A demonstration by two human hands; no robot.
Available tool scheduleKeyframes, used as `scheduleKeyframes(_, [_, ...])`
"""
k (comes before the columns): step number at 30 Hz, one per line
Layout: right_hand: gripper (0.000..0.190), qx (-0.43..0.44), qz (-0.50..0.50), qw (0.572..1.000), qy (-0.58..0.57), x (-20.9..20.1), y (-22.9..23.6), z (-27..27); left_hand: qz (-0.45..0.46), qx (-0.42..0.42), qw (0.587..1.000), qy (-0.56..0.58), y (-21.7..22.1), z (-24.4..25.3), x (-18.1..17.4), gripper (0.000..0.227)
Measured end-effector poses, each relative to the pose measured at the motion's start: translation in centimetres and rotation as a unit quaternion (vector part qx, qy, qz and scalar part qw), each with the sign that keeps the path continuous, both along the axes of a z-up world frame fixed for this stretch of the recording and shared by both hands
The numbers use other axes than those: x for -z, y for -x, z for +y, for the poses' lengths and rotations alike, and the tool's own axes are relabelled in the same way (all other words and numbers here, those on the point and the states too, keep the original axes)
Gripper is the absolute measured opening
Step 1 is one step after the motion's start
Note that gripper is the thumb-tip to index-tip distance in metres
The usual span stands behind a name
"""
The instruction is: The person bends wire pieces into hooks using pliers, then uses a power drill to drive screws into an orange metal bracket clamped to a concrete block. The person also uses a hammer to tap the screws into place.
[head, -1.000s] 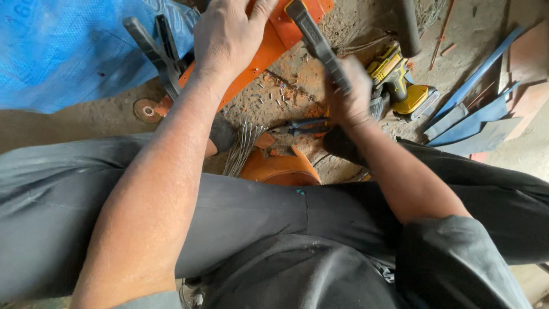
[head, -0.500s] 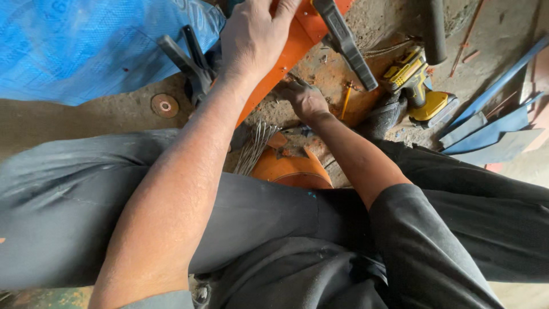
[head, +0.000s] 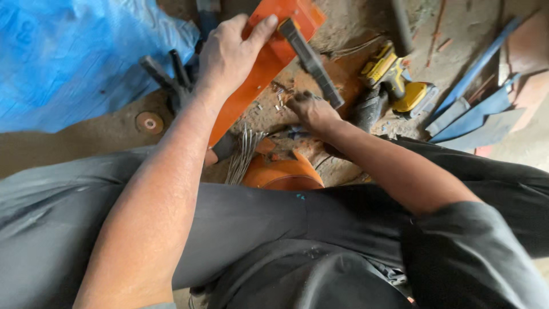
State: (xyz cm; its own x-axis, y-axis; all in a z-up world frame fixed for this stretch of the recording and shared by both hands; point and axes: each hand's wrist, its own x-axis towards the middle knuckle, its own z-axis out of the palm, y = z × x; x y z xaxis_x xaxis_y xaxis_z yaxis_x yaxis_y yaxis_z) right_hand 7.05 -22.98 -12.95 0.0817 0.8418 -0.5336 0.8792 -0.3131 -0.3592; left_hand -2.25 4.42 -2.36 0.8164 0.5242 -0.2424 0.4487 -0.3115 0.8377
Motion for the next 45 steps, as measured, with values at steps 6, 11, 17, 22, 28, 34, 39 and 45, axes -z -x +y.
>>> scheduleKeyframes(6, [0.009, 0.154, -0.043, 0.985, -0.059, -8.9, -5.9, -3.7, 0.062, 0.017, 0.995, -0.074, -0.6, -0.7, 0.6, 0.067])
scheduleKeyframes(11, [0.009, 0.370, 0.089, 0.874, -0.304, -13.0, -7.4, -0.9, 0.066, 0.023, 0.995, -0.072, -1.1, -1.4, 0.9, 0.064])
scheduleKeyframes(17, [0.006, 0.476, 0.231, 0.780, -0.335, -13.4, -7.5, 3.3, 0.073, 0.012, 0.988, -0.135, -1.4, -2.4, 0.9, 0.060])
scheduleKeyframes(22, [0.011, 0.346, 0.134, 0.848, -0.379, -12.7, -7.6, 4.0, 0.093, 0.003, 0.983, -0.157, -1.1, -3.0, 1.0, 0.061])
scheduleKeyframes(28, [0.011, 0.298, 0.096, 0.865, -0.393, -11.6, -8.2, 4.4, 0.080, 0.000, 0.982, -0.170, -1.0, -3.1, 1.2, 0.060])
scheduleKeyframes(34, [0.008, 0.279, 0.102, 0.866, -0.403, -10.8, -8.4, 4.7, 0.091, 0.009, 0.986, -0.141, -0.9, -3.1, 1.4, 0.058])
scheduleKeyframes(39, [0.008, 0.277, 0.109, 0.866, -0.402, -10.7, -8.4, 5.1, 0.062, 0.001, 0.979, -0.194, -0.9, -3.2, 1.7, 0.060])
scheduleKeyframes(45, [0.011, 0.232, 0.005, 0.884, -0.405, -10.6, -8.1, 5.6, 0.071, 0.003, 0.978, -0.195, -0.9, -3.4, 1.8, 0.060])
